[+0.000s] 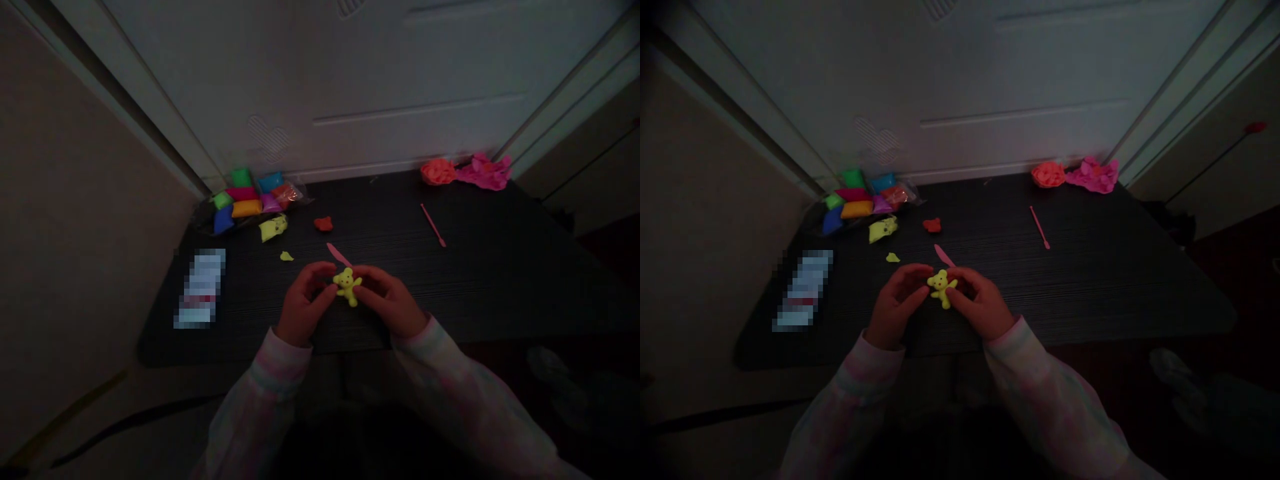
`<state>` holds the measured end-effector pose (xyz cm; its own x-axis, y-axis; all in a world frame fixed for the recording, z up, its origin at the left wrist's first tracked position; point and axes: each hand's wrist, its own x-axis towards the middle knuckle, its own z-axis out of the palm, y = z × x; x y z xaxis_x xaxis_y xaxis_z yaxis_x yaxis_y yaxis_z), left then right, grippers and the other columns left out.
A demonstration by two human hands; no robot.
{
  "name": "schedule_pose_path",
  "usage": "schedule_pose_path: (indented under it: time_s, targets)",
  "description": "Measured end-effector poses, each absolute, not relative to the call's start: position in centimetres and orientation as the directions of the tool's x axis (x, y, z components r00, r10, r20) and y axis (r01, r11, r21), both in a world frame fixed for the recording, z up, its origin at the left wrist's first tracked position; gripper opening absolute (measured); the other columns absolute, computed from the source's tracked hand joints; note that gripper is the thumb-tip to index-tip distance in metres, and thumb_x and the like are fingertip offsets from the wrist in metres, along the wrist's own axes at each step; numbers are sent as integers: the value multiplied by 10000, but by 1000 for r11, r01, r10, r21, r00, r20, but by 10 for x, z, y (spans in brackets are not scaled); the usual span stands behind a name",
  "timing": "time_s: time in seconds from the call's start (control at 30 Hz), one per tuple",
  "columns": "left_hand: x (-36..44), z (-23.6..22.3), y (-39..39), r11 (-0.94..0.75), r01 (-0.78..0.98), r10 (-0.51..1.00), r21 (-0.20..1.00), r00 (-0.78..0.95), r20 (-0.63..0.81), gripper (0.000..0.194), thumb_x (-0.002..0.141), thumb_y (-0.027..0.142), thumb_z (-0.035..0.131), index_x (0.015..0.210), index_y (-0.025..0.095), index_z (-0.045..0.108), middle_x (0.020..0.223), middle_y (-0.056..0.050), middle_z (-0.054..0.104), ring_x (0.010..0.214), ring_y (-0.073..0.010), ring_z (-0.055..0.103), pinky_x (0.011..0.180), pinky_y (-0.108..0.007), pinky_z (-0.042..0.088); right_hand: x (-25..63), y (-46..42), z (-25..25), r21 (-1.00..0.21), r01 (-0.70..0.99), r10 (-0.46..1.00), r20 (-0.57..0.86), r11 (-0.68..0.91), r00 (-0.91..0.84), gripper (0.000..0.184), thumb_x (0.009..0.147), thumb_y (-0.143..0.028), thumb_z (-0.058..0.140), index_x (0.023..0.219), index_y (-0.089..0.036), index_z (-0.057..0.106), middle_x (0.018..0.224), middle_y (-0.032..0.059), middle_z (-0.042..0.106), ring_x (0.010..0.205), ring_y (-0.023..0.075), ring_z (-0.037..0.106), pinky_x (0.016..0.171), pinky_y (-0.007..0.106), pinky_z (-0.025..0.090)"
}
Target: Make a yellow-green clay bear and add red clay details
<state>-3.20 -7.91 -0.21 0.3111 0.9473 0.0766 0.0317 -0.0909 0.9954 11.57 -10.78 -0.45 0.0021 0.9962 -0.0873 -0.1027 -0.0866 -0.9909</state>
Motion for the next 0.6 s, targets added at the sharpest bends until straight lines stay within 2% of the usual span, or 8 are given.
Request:
schedule_pose_path:
  time_s: [0.07,0.17,0.4,0.6]
  targets:
    - [-31,-1,-79,10,-60,953,998,304,9,272,693,197,548,960,197,499,942,-31,553,883,-119,533,768,-255,441,116,-108,-5,-991,-106,996,-84,-84,-5,223,656,-221,573,878,-205,552,855,7,583,777,128,548,737,297,428]
    - [-29,1,-79,69,-93,951,993,306,-38,269,674,208,563,936,190,502,898,-24,568,845,-113,549,759,-255,450,116,-108,-6,-994,-85,997,-72,-73,-14,228,665,-220,569,891,-208,548,869,8,583,786,129,550,743,298,429]
    - [-27,-1,-80,50,-23,941,998,335,-39,375,632,192,607,978,186,464,935,-34,553,854,-120,556,760,-255,448,113,-107,-9,-993,-111,999,-36,-38,-20,241,677,-236,566,915,-214,535,879,12,593,808,134,561,758,303,435]
    - [-26,-2,-80,55,-18,924,998,380,-44,471,640,195,605,1064,186,402,995,-52,532,888,-125,556,792,-265,445,110,-105,-7,-982,-186,998,-40,-30,53,301,646,-240,591,930,-219,490,914,14,571,847,127,562,793,297,436]
